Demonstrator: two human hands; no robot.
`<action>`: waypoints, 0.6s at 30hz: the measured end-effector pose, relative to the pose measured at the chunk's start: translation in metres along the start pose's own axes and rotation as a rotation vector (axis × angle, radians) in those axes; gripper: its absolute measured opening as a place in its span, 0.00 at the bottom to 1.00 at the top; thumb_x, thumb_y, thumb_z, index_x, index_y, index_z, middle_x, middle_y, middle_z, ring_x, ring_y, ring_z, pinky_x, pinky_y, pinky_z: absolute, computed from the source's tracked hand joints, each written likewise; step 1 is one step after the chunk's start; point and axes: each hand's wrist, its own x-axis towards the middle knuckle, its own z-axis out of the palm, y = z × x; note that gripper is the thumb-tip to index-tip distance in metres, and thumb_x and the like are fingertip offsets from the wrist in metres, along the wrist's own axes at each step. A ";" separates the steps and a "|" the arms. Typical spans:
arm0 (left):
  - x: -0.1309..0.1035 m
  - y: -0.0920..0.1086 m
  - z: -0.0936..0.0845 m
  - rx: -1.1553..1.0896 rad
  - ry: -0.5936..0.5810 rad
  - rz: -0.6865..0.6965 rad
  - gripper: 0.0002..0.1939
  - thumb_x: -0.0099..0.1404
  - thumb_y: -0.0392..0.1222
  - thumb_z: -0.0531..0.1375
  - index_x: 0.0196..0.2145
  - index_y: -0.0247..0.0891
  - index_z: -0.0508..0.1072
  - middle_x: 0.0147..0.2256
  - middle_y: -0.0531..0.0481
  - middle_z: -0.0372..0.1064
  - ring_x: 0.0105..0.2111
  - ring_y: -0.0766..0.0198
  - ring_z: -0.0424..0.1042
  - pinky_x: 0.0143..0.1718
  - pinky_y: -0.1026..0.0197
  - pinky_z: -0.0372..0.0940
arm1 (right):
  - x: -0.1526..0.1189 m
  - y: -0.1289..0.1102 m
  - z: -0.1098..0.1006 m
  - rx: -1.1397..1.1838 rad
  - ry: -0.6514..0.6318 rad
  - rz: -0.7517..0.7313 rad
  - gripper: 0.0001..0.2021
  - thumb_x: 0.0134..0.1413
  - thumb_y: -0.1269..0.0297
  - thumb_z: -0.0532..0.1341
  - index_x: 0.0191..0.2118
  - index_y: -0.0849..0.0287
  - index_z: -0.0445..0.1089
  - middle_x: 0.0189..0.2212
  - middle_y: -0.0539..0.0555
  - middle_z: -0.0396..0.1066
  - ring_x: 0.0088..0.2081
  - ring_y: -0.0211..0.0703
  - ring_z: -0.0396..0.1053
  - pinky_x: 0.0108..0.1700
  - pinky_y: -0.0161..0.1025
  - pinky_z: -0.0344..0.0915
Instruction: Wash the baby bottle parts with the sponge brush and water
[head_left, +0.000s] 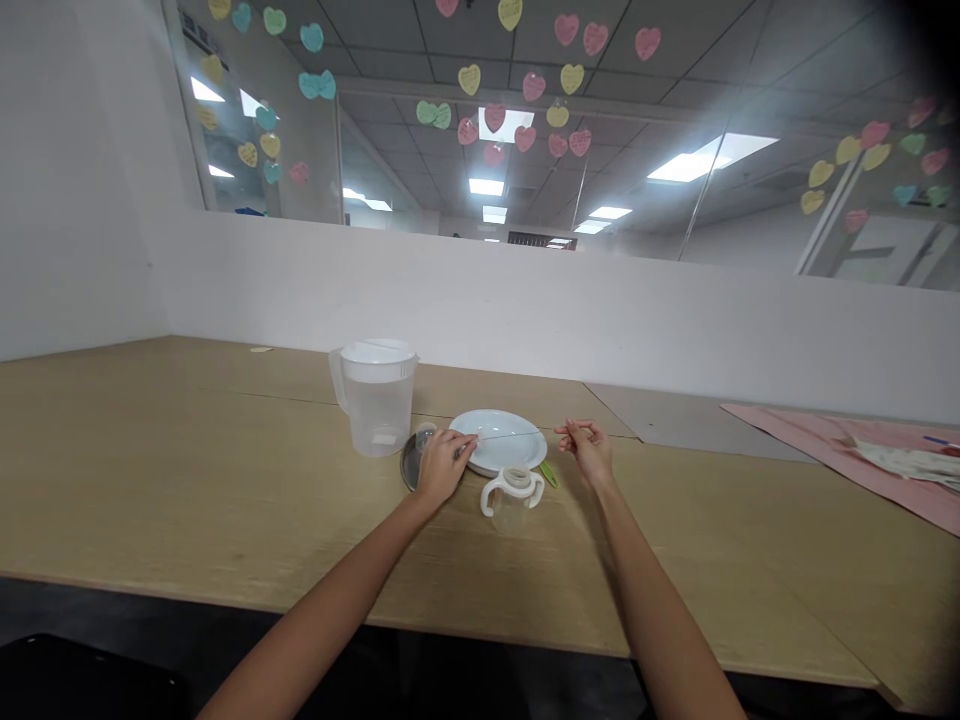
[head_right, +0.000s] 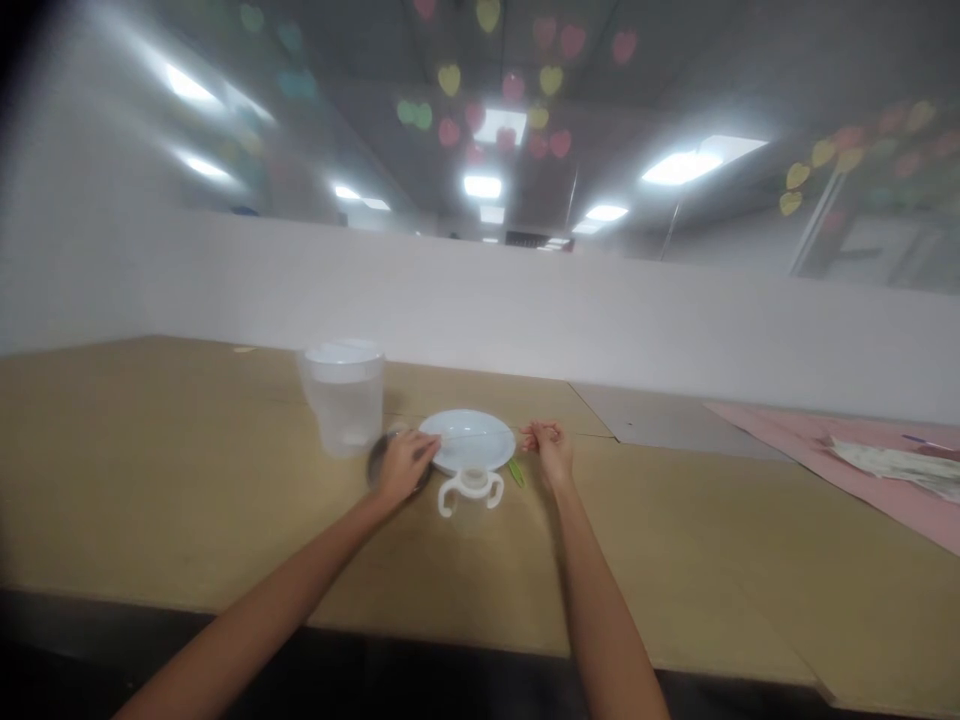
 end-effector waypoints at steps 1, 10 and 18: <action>0.000 0.000 0.000 -0.003 -0.003 0.005 0.14 0.63 0.45 0.50 0.39 0.41 0.73 0.36 0.51 0.70 0.38 0.63 0.63 0.42 0.60 0.57 | 0.000 0.000 0.000 -0.001 0.007 -0.008 0.15 0.34 0.57 0.67 0.24 0.60 0.63 0.21 0.51 0.72 0.16 0.31 0.63 0.20 0.30 0.63; 0.000 0.001 -0.001 0.019 -0.025 0.026 0.14 0.64 0.46 0.49 0.39 0.42 0.73 0.35 0.51 0.70 0.37 0.63 0.63 0.42 0.59 0.57 | 0.000 -0.002 0.000 0.010 0.049 0.014 0.16 0.32 0.57 0.67 0.26 0.60 0.64 0.22 0.51 0.72 0.17 0.32 0.64 0.20 0.31 0.64; 0.000 0.001 0.001 0.035 -0.023 0.051 0.14 0.64 0.45 0.50 0.39 0.42 0.73 0.34 0.50 0.70 0.37 0.62 0.63 0.40 0.60 0.57 | -0.005 -0.002 0.006 0.035 -0.122 0.123 0.13 0.34 0.58 0.67 0.26 0.61 0.70 0.25 0.52 0.73 0.19 0.32 0.65 0.22 0.30 0.65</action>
